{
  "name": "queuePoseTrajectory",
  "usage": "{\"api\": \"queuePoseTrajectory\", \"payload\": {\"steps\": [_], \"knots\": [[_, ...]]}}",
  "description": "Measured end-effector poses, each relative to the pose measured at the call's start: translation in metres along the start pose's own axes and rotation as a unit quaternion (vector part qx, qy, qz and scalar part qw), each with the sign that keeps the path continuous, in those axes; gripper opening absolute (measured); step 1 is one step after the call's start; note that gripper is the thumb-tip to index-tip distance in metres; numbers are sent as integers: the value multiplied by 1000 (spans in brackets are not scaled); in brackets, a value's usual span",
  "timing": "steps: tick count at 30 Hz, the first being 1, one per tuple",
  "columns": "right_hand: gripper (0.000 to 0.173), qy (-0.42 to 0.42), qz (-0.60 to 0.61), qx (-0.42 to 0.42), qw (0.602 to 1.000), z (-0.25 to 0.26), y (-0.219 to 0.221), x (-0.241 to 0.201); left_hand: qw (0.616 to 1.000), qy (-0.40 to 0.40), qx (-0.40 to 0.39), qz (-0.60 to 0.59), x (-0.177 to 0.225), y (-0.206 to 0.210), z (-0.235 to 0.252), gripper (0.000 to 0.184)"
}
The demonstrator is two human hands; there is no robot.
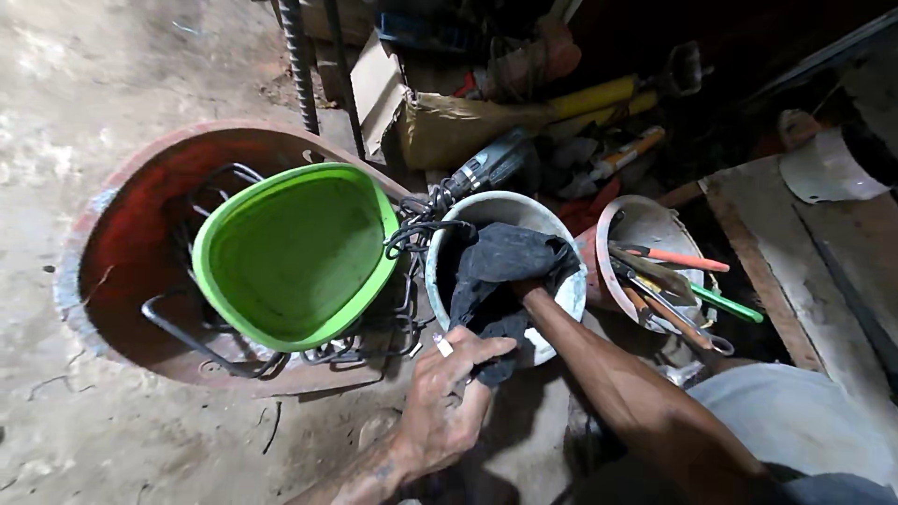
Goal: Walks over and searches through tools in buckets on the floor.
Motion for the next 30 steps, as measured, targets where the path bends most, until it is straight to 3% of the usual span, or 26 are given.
{"api": "queuePoseTrajectory", "payload": {"steps": [4,6,11,14,17,21,26,30], "knots": [[44,52,314,57,946,-4,-21,45,1000,-5,8,5,-2,-2,8,24],[43,84,380,50,920,-16,-34,58,1000,0,11,3,-3,-2,13,24],[34,31,508,79,857,-24,-57,76,1000,6,-20,-13,-5,2,18,25],[24,-83,455,6,887,-14,-70,61,998,23,-51,-15,-3,7,19,25],[17,-148,469,-46,870,-9,-74,56,995,48,-85,-25,3,14,19,26],[16,-179,484,-105,850,-3,-76,58,991,65,-113,-40,10,23,19,24],[18,-182,562,-148,793,-3,-71,60,983,68,-166,-34,13,28,20,29],[12,-179,542,-170,803,-10,-67,62,975,81,-206,9,20,29,25,40]]}}
Point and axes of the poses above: each hand's wrist, its own z-axis towards the middle knuckle, its own y-axis out of the palm, x = y × z, the point moved 7 cm from there along z, towards the middle knuckle, and after that the axes turned 6 degrees about y, right-handed, at the moved point
